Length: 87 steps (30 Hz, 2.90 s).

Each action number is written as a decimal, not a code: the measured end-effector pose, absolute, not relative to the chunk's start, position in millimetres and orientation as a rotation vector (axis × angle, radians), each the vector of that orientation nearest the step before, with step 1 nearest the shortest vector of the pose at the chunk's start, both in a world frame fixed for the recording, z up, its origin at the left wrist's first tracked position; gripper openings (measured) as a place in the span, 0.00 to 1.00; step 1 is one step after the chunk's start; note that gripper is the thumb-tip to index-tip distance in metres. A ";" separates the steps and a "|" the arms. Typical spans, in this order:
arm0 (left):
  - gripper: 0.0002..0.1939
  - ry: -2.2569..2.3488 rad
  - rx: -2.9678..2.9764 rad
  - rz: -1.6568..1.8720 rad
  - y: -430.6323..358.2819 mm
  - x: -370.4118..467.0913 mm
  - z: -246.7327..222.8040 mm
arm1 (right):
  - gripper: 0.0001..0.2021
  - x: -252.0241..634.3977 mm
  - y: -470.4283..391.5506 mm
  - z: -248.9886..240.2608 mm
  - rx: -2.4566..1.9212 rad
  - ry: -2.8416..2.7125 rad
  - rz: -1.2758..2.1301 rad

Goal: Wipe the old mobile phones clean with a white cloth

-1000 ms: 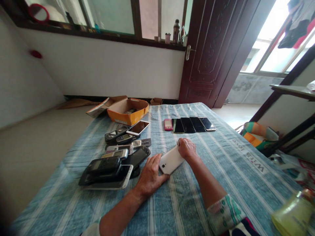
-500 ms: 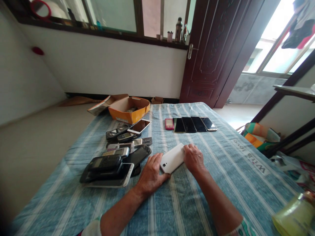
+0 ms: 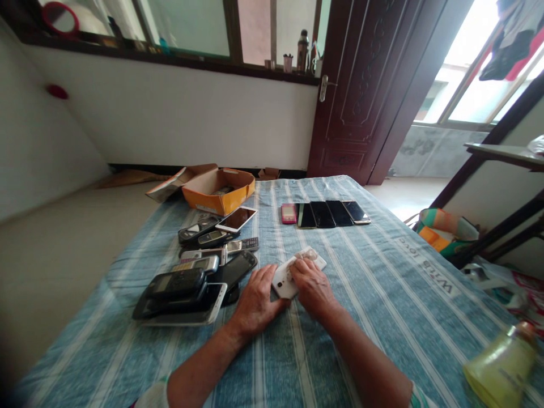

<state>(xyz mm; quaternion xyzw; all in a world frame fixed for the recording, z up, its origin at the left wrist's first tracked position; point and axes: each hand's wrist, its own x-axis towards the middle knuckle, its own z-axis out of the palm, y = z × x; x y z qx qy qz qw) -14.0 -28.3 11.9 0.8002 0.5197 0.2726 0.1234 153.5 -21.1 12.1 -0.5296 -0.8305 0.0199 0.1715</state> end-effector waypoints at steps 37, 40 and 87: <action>0.32 1.512 2.311 0.779 -26.1 -16.1 11.7 | 0.20 168.0 4.2 15.1 -1.741 -2.193 0.127; 0.31 1.511 2.321 0.787 -26.8 -16.4 13.2 | 0.20 163.6 -1.8 14.5 -1.705 -2.236 0.116; 0.24 1.467 2.354 0.770 -25.9 -23.1 6.8 | 0.17 148.8 -22.0 18.7 -1.529 -2.372 0.051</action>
